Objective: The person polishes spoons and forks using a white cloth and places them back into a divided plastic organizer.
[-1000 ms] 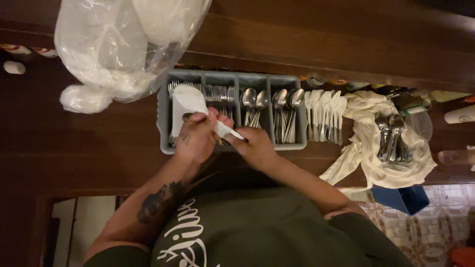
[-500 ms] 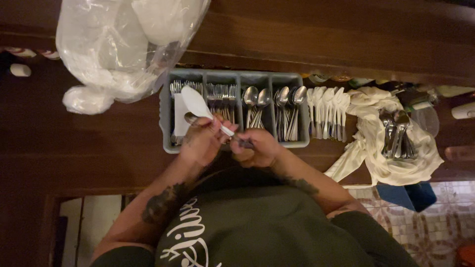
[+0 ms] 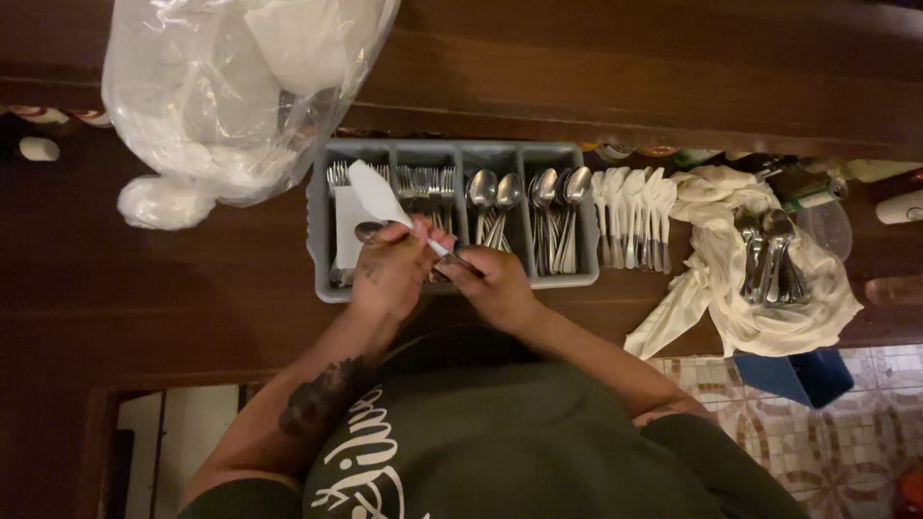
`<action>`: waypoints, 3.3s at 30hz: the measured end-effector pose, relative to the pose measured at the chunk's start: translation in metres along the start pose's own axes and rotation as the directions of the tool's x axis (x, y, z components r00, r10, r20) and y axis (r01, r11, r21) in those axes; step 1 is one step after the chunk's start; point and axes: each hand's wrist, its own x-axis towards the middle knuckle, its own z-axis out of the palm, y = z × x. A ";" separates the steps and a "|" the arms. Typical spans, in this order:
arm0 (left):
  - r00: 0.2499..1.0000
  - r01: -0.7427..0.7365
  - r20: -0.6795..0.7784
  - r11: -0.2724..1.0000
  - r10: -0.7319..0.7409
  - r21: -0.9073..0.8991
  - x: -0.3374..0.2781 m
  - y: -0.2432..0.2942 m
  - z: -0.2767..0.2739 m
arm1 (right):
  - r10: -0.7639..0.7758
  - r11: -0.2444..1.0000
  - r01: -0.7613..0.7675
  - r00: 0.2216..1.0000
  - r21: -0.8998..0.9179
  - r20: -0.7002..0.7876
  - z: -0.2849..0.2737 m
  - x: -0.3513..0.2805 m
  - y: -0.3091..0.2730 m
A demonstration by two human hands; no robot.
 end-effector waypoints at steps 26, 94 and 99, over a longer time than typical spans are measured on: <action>0.944 0.301 0.176 0.948 -0.280 -0.104 0.001 -0.034 0.027 | 0.239 0.954 -0.212 0.964 0.213 -0.112 -0.024 -0.055 0.001; 0.620 -0.233 0.764 0.888 -0.178 0.397 -0.005 -0.139 0.211 | -0.008 0.339 -0.119 0.992 0.933 0.130 -0.149 -0.170 0.035; 0.803 -0.067 0.527 0.838 -0.277 0.542 -0.003 -0.147 0.201 | 0.150 0.752 -0.070 0.986 0.655 -0.067 -0.149 -0.179 0.014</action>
